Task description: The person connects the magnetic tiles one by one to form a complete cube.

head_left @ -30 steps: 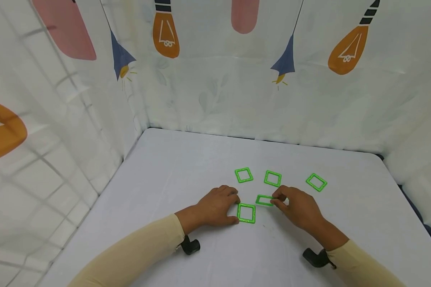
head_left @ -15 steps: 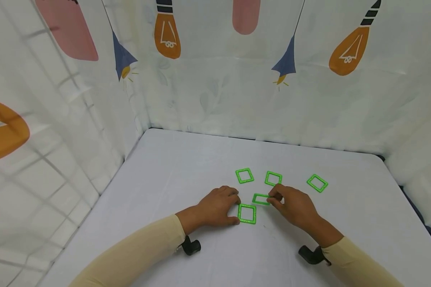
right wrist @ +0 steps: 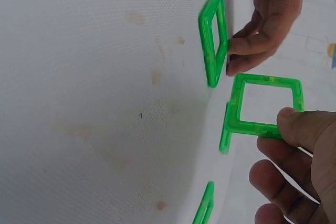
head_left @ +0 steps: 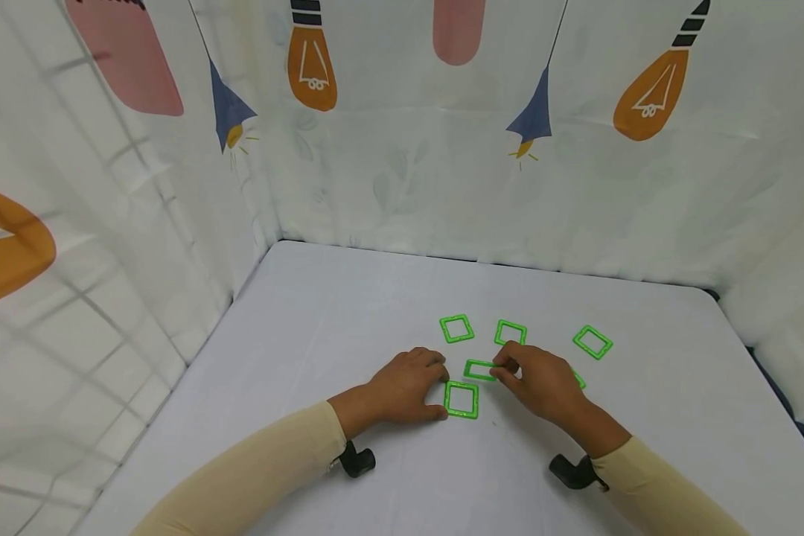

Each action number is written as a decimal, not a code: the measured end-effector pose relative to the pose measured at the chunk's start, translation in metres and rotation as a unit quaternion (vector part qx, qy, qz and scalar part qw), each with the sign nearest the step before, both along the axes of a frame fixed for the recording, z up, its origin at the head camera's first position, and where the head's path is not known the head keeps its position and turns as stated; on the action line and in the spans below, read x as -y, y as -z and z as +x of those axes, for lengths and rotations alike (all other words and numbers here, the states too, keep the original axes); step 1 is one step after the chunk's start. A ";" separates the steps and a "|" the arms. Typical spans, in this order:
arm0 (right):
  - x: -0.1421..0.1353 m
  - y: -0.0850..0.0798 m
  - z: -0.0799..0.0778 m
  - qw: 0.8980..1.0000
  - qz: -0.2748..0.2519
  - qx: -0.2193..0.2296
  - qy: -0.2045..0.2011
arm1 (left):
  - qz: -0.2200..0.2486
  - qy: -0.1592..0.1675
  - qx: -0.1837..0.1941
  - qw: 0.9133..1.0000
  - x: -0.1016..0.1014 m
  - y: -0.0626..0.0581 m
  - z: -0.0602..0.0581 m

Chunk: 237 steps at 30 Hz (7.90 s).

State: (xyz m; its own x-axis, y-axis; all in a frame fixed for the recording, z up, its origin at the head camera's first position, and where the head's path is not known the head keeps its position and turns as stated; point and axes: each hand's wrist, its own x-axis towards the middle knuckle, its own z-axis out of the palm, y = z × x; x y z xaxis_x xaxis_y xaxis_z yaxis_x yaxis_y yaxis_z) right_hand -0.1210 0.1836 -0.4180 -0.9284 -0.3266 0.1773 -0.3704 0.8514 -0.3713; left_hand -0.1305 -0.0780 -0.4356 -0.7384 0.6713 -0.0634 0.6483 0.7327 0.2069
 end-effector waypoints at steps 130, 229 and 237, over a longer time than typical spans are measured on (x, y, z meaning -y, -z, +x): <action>0.024 0.011 -0.006 0.999 -0.014 0.030 -0.036 | 0.056 -0.012 0.034 0.998 0.001 0.002 -0.005; -0.062 0.016 0.015 0.998 -0.009 0.033 0.057 | 0.104 -0.015 0.052 0.993 -0.003 0.007 -0.008; -0.073 0.015 0.017 0.997 0.001 0.037 0.072 | 0.106 -0.017 0.058 0.993 -0.004 0.008 -0.009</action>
